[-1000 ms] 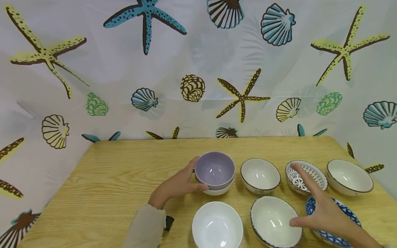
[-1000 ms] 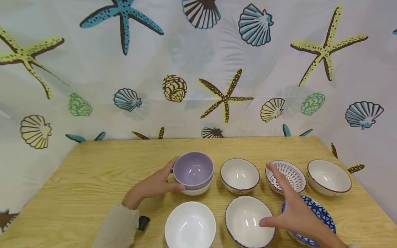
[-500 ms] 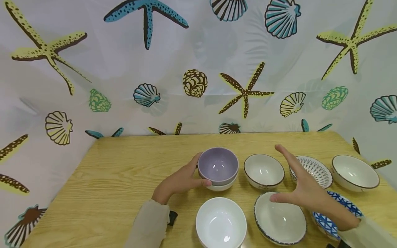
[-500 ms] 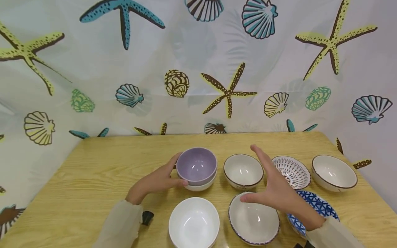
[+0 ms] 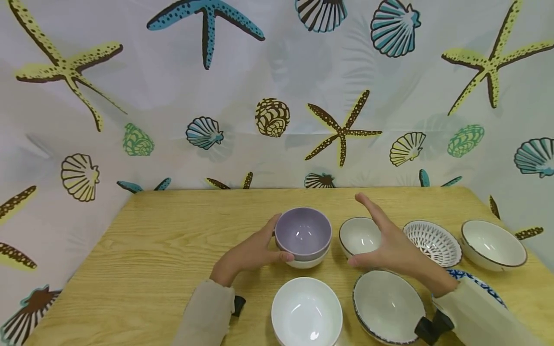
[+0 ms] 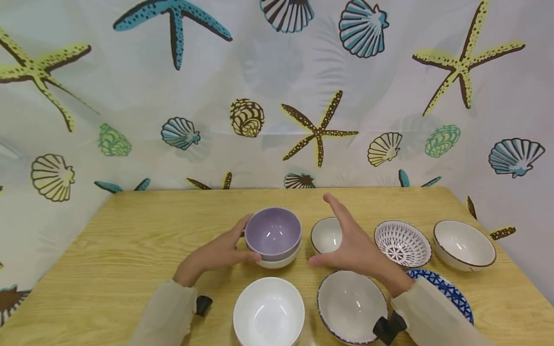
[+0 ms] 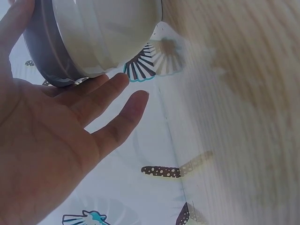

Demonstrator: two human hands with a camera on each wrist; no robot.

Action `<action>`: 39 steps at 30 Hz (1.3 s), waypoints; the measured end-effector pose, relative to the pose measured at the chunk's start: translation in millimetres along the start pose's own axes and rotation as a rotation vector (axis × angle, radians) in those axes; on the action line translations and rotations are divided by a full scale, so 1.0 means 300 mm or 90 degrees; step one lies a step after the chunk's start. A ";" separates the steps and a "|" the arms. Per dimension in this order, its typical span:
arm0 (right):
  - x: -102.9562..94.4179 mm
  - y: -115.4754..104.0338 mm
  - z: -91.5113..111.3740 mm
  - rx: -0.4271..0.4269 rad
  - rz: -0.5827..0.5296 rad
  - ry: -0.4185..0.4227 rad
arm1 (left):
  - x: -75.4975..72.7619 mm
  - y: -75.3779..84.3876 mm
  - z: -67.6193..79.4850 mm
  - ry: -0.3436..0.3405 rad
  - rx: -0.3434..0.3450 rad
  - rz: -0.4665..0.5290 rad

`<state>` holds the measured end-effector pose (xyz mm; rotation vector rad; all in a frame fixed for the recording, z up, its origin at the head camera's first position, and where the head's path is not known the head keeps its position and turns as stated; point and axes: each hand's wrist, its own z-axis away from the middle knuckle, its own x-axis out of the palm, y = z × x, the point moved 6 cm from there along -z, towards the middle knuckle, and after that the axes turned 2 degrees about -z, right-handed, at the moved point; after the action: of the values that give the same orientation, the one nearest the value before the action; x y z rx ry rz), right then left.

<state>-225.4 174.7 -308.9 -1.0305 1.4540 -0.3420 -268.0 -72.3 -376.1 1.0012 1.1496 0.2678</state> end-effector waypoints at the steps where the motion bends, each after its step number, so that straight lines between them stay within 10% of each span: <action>1: 0.005 0.000 -0.008 -0.001 0.000 -0.003 | 0.001 0.000 -0.001 -0.001 0.004 0.002; 39: 0.208 0.093 -0.159 0.024 -0.195 -0.133 | -0.001 0.008 0.003 -0.003 0.019 0.027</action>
<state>-269.5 126.3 -360.2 -1.2229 1.1007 -0.4647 -266.7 -71.7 -374.1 1.0526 1.1314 0.2832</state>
